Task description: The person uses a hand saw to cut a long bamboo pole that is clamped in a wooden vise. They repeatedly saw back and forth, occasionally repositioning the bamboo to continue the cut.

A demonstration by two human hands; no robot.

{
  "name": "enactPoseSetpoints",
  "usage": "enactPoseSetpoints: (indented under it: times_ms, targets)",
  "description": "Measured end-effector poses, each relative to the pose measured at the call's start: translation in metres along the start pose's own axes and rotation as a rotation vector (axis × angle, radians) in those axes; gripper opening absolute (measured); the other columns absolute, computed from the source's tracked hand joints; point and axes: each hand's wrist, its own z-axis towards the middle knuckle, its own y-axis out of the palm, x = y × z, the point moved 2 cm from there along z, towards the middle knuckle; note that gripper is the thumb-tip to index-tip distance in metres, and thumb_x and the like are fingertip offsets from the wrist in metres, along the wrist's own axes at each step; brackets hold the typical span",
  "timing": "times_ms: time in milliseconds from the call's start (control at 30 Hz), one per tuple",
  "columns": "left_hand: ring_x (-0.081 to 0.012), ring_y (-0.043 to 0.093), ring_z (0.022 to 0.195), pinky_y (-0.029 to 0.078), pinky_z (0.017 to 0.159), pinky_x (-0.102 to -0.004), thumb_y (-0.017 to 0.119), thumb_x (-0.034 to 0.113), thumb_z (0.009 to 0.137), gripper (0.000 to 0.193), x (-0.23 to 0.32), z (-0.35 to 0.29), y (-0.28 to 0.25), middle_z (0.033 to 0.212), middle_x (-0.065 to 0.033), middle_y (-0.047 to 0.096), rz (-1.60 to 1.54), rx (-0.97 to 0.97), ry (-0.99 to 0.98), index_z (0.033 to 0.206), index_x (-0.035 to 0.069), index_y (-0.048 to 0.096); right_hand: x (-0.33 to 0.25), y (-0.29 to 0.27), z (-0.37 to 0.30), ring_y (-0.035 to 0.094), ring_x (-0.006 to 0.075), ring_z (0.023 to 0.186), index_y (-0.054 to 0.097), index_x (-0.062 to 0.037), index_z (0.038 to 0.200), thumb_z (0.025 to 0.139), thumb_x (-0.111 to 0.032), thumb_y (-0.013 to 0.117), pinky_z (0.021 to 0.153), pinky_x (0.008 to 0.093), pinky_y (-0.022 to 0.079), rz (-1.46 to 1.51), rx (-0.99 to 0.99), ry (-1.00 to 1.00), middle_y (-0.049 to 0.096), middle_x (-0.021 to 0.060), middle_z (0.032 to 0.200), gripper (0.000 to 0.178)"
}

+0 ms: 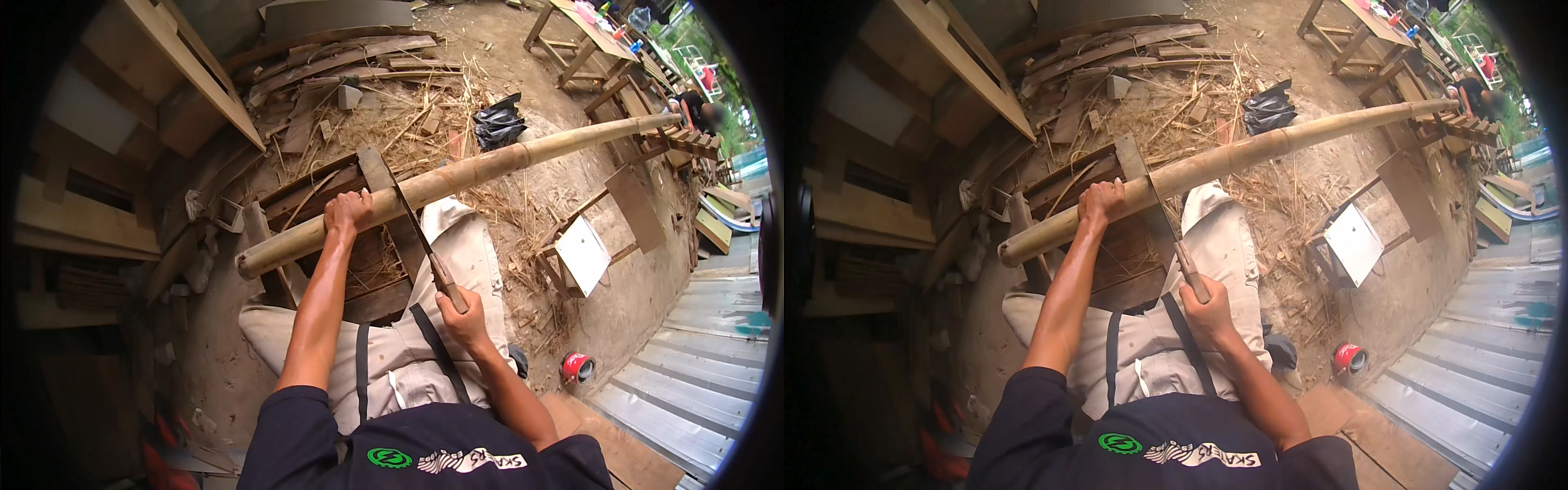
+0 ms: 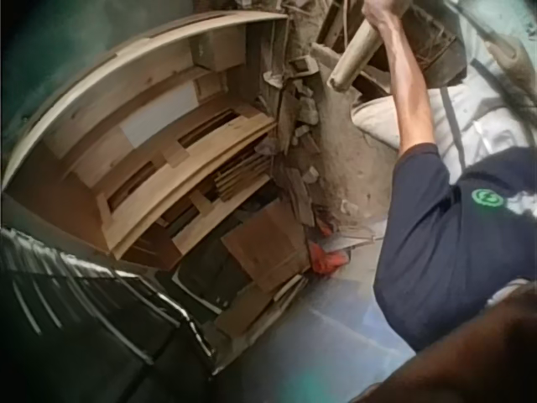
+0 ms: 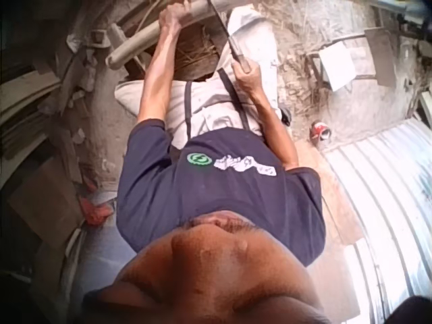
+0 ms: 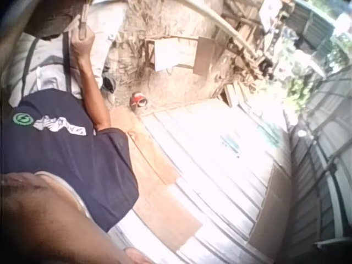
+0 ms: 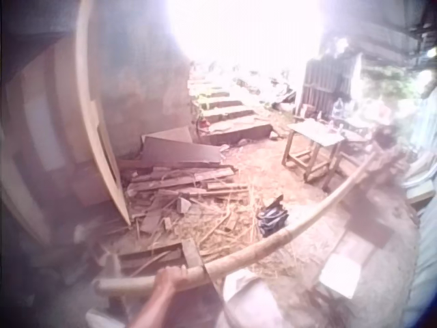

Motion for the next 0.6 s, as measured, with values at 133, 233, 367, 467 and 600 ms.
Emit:
enactPoseSetpoints:
  times_ms: [133, 233, 367, 467, 600]
  targets:
    - [-0.037, 0.067, 0.077, 0.048, 0.079, -0.0448, 0.047, 0.033, 0.091, 0.041, 0.0, -0.025, 0.014, 0.082, -0.0192, 0.07, -0.007, 0.383, 0.17, 0.079, 0.001, 0.069, -0.022, -0.013, -0.011, 0.04, 0.0043, 0.055, 0.056, -0.0031, 0.072, 0.096, -0.033, 0.064, 0.048, 0.0269, 0.032, 0.182, 0.01, 0.09, 0.047, -0.0049, 0.059, 0.039]
    - [-0.0329, 0.065, 0.078, 0.047, 0.076, -0.0439, 0.054, 0.028, 0.088, 0.027, -0.001, -0.034, 0.023, 0.085, -0.0165, 0.068, 0.017, 0.537, 0.232, 0.079, 0.004, 0.063, -0.028, -0.013, -0.023, 0.041, 0.0055, 0.055, 0.057, -0.0022, 0.072, 0.096, -0.031, 0.064, 0.048, 0.0281, 0.033, -0.067, -0.045, -0.02, 0.048, -0.0034, 0.059, 0.038]
    - [-0.0363, 0.065, 0.092, 0.045, 0.084, -0.0488, 0.047, 0.037, 0.091, 0.042, -0.001, -0.02, 0.021, 0.095, -0.019, 0.069, -0.014, 0.284, 0.092, 0.092, 0.001, 0.068, -0.001, -0.008, -0.038, 0.041, 0.006, 0.052, 0.056, -0.0015, 0.07, 0.096, -0.022, 0.063, 0.046, 0.0297, 0.033, -0.189, 0.108, -0.001, 0.046, -0.0014, 0.054, 0.034]
    - [-0.0425, 0.064, 0.105, 0.044, 0.095, -0.052, 0.04, 0.048, 0.091, 0.06, 0.003, -0.008, 0.01, 0.106, -0.0239, 0.069, -0.011, 0.037, -0.033, 0.105, -0.001, 0.071, 0.023, -0.007, -0.041, 0.04, 0.0058, 0.051, 0.055, -0.0016, 0.07, 0.096, -0.021, 0.063, 0.046, 0.0292, 0.033, -0.093, 0.138, -0.059, 0.045, -0.0017, 0.053, 0.034]
    - [-0.0456, 0.066, 0.099, 0.048, 0.092, -0.0518, 0.041, 0.05, 0.089, 0.061, 0.008, -0.002, 0.0, 0.1, -0.0294, 0.069, -0.003, -0.113, -0.102, 0.098, -0.001, 0.074, 0.03, -0.01, -0.053, 0.041, 0.0055, 0.05, 0.056, -0.0009, 0.071, 0.096, -0.02, 0.062, 0.045, 0.0295, 0.034, -0.131, 0.07, -0.039, 0.045, -0.0006, 0.052, 0.032]
